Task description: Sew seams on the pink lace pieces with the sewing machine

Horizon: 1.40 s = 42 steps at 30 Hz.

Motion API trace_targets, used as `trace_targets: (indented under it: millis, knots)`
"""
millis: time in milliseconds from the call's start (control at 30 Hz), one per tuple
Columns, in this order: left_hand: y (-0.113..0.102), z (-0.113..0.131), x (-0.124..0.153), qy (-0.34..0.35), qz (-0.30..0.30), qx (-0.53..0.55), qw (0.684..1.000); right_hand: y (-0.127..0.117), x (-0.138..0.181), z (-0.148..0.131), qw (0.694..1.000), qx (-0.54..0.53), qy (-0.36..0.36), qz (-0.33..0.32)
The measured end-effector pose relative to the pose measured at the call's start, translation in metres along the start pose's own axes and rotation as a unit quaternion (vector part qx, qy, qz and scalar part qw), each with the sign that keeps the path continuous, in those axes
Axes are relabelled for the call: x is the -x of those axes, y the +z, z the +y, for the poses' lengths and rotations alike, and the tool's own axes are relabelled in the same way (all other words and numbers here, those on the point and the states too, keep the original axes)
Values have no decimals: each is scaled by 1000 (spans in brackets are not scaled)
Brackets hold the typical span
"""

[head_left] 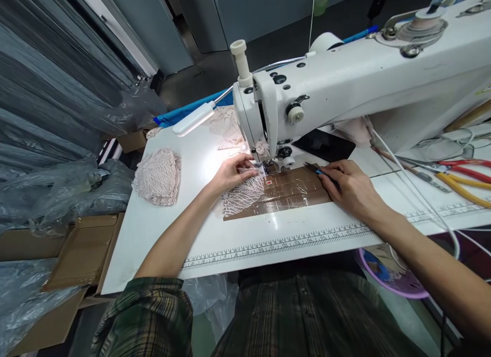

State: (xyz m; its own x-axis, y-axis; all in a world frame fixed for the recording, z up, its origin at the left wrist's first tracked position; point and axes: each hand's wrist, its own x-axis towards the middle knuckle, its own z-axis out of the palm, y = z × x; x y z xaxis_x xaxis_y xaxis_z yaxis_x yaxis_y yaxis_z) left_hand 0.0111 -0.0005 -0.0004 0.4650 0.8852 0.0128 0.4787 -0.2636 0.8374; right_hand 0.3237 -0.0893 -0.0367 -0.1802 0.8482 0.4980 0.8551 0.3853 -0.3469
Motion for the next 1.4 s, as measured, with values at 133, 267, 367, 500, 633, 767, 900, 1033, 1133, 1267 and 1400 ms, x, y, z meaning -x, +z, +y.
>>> trace_targets:
  millis: [133,267,367,500,633,767,900,1033,1133,1267,1400]
  knots:
    - [4,-1,2,-13,0,77,997,-3,-5,-9,998,-53,19,13]
    - [6,-3,-1,-26,-26,145,989,-4,-14,-27,988,-141,42,-51]
    - [6,-4,-3,-30,-42,168,984,1,-27,-46,970,-162,62,-171]
    - [7,-4,-4,-22,-56,193,979,11,-49,-71,965,-90,79,-235]
    - [6,-3,-3,-19,-58,201,978,23,-66,-85,956,-62,101,-268]
    - [5,-2,-4,-31,-54,196,979,31,-70,-87,954,-52,126,-268]
    - [5,-4,-4,-42,-41,197,979,32,-69,-88,958,-59,130,-247]
    - [6,-9,-5,-42,-48,209,976,34,-70,-90,961,-54,123,-242]
    - [6,-11,-6,-45,-54,207,976,37,-72,-92,963,-45,118,-239]
    - [4,-10,-7,-53,-51,211,975,39,-74,-94,969,-45,106,-221]
    - [3,-6,-6,-58,-53,205,976,39,-75,-95,969,-46,110,-217]
